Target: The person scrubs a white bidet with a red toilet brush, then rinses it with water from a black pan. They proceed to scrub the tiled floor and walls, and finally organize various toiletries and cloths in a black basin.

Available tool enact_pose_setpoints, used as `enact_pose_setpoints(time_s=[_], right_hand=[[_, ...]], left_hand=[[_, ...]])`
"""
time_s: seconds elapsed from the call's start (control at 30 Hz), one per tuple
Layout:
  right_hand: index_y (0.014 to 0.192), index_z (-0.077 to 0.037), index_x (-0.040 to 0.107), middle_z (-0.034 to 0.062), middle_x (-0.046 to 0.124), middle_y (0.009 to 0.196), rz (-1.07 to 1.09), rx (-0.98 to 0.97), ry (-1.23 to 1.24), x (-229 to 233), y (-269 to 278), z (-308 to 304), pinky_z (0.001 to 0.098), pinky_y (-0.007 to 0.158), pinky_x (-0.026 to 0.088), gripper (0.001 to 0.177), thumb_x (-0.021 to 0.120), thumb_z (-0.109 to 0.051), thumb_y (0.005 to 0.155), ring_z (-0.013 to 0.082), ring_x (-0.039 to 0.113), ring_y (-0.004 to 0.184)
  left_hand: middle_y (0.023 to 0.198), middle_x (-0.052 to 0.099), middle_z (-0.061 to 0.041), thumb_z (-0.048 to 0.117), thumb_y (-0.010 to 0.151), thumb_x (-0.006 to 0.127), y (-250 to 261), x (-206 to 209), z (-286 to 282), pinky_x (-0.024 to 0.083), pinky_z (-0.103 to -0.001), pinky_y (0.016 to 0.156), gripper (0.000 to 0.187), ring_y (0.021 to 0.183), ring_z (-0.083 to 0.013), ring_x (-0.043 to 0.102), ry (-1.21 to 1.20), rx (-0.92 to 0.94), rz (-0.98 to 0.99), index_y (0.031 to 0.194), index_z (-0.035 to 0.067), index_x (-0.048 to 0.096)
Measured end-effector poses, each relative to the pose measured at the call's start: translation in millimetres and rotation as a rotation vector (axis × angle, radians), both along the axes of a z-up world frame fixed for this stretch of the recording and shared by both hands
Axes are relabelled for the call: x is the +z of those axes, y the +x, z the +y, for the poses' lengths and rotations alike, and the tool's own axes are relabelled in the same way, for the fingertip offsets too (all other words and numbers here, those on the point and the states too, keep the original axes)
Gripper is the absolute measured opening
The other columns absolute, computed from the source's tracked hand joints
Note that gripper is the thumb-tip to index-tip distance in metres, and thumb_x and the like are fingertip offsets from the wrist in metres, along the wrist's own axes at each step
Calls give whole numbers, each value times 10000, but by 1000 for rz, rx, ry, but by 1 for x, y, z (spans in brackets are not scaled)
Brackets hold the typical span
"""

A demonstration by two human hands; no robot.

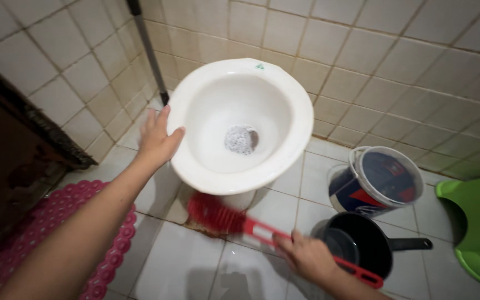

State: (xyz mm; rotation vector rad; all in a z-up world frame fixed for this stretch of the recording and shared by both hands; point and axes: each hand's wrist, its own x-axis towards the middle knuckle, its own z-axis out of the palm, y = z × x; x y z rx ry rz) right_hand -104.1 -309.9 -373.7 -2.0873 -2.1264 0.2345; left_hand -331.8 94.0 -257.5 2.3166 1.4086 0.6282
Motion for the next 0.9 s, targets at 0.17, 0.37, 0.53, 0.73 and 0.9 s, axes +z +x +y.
enact_pose_setpoints(time_s=[0.17, 0.37, 0.53, 0.73, 0.9], right_hand=[[1038, -151, 632, 149, 609, 828, -79, 20, -26, -5, -4, 28, 478, 534, 548, 195, 633, -312, 928, 343, 678, 634], [1143, -181, 672, 198, 625, 911, -45, -54, -140, -27, -36, 42, 534, 569, 552, 273, 617, -321, 915, 401, 679, 662], [1109, -135, 642, 224, 699, 898, 197, -294, -371, -73, -130, 72, 547, 773, 565, 343, 636, -439, 950, 432, 700, 821], [1173, -150, 641, 227, 710, 888, 272, -235, -261, -106, -164, 90, 565, 767, 562, 363, 597, -414, 927, 434, 705, 823], [1220, -165, 593, 224, 703, 947, 293, -562, -361, -126, -202, 125, 552, 811, 559, 397, 549, -458, 956, 425, 698, 888]], left_hand=[[1506, 492, -262, 425, 937, 584, -6, -24, 22, 386, -390, 1120, 848, 1355, -383, 521, -294, -149, -307, 1631, 175, 167], [1347, 635, -259, 448, 935, 577, -11, -24, 20, 454, -384, 1071, 822, 1255, -378, 626, -331, -148, -311, 1632, 220, 207], [1316, 656, -263, 444, 920, 556, -11, -15, 15, 455, -390, 1069, 808, 1256, -391, 628, -373, -121, -322, 1633, 274, 215], [1405, 597, -243, 441, 945, 520, -30, -7, 22, 399, -382, 1100, 709, 1329, -390, 555, -428, -231, -387, 1608, 297, 315], [1415, 636, -218, 446, 949, 537, -40, -5, 35, 412, -349, 1116, 659, 1341, -328, 595, -439, -345, -476, 1571, 279, 399]])
